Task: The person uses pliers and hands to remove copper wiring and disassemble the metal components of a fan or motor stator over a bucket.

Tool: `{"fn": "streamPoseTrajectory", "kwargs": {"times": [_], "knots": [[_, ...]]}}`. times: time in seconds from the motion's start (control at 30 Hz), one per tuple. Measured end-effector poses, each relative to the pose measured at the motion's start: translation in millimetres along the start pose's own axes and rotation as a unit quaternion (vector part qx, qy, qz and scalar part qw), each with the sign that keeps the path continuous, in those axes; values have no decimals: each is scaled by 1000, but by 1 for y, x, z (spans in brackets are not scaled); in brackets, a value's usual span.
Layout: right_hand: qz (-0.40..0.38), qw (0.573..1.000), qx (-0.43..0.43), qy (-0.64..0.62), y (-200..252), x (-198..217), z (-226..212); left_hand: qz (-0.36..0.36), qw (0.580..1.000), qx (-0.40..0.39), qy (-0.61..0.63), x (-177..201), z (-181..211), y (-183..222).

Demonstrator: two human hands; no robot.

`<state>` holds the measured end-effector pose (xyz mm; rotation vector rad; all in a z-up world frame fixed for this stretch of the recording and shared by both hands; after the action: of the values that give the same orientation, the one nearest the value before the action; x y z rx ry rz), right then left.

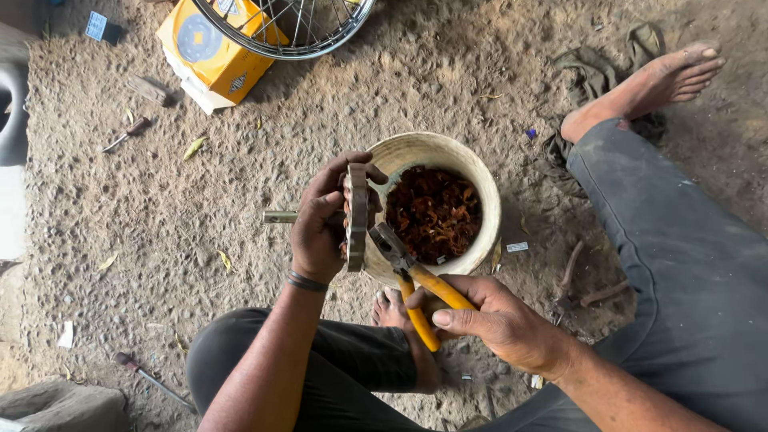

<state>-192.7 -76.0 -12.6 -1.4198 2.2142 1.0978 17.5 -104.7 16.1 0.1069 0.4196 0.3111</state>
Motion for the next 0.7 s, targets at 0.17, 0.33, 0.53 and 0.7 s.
{"fn": "streamPoseTrajectory", "kwargs": {"times": [0.17,0.33,0.53,0.7], "knots": [[-49,997,6,-58,4,-9,-10,-45,989,-51,-128,-11,16,-1],[-97,985,0,-140,8,-14,-15,-47,988,-59,-133,-11,25,-1],[-140,975,-30,-172,12,-20,-16,-99,982,-33,-155,-19,30,6],[-161,967,-58,-186,19,-26,-13,-191,967,-11,-171,-31,30,9]]}}
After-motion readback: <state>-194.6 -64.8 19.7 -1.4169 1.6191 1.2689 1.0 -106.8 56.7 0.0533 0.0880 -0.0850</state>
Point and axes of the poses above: each hand's wrist, its own y-axis away from the middle knuckle, its own x-axis out of the back of the hand, z = x × y, the point moved 9 cm from there along -y, towards the middle knuckle, and after that the axes turned 3 degrees about z, right-handed, at the moved point
